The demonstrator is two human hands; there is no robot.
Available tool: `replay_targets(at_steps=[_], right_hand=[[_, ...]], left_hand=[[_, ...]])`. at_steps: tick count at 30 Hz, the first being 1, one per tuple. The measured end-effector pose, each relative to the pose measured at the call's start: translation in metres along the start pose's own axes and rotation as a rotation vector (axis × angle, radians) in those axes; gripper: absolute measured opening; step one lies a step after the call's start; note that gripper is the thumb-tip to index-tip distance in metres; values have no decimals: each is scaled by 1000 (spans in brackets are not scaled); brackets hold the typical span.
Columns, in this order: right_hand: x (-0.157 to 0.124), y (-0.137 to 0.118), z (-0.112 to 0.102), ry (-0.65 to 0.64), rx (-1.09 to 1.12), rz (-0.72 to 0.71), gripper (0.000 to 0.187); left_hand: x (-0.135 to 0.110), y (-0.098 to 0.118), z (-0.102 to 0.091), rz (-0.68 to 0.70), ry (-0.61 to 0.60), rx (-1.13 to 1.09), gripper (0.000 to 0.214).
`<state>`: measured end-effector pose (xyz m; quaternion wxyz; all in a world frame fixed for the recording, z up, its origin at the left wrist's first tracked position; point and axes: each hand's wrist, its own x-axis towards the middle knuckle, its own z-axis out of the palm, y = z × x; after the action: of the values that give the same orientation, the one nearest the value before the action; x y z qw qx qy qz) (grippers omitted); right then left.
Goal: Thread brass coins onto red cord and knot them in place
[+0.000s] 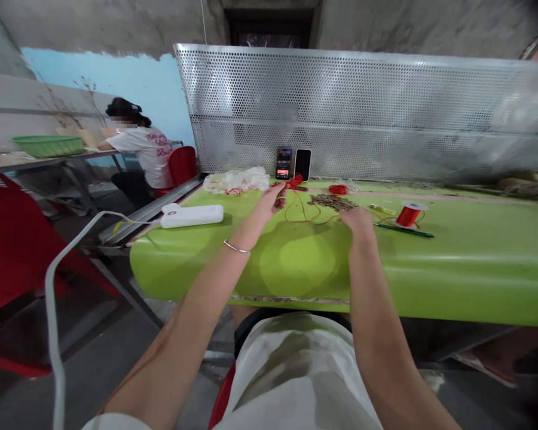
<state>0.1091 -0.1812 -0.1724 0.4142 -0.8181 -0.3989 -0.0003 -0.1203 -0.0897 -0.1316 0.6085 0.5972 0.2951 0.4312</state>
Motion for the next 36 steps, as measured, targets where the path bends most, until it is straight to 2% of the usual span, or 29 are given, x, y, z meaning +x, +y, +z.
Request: replay_targets(at_steps=[2,4,7,9,11,13,16,20,22,25,28,30,32,36], right_hand=[[-10,-12,-4,-13,-87,-36,28],[-23,-28,-4,-80,-63,-208,36],[-44,-56,4,-322,-51,-548,41],[-56,-71,10,-435,-161,-661,35],[-62,-81,14,-438,-320,-641,35],[-64,-86,14,-417,-451,-554,37],[-65,-88,8,-431,-532,-467,28],[-68,-87,6,-463,-533,-523,29],[-66,-84,10,-493,-418,-614,26],[-59,-77,14,-589,43,-687,19],[-50,-72,9,-659,686,-549,28],[-47,-71,2,-634,1012,-413,29],[-47,-73,-6,-613,1173,-314,26],[-51,-76,-15,-707,1224,-231,22]], left_hand=[[-3,3,2,-71,61,-175,20],[-7,6,4,-112,85,-284,18],[-10,10,6,-145,98,-327,16],[-11,10,6,-150,99,-344,16],[-10,9,7,-140,88,-359,16],[-10,9,7,-133,87,-368,16],[-10,9,7,-137,90,-371,17],[-10,9,7,-131,101,-366,18],[-9,8,6,-122,106,-357,18],[-7,7,6,-115,120,-338,21],[-6,6,6,-98,128,-347,20],[-6,6,6,-96,140,-379,18],[-6,7,5,-109,161,-420,19],[-7,10,3,-112,145,-541,20]])
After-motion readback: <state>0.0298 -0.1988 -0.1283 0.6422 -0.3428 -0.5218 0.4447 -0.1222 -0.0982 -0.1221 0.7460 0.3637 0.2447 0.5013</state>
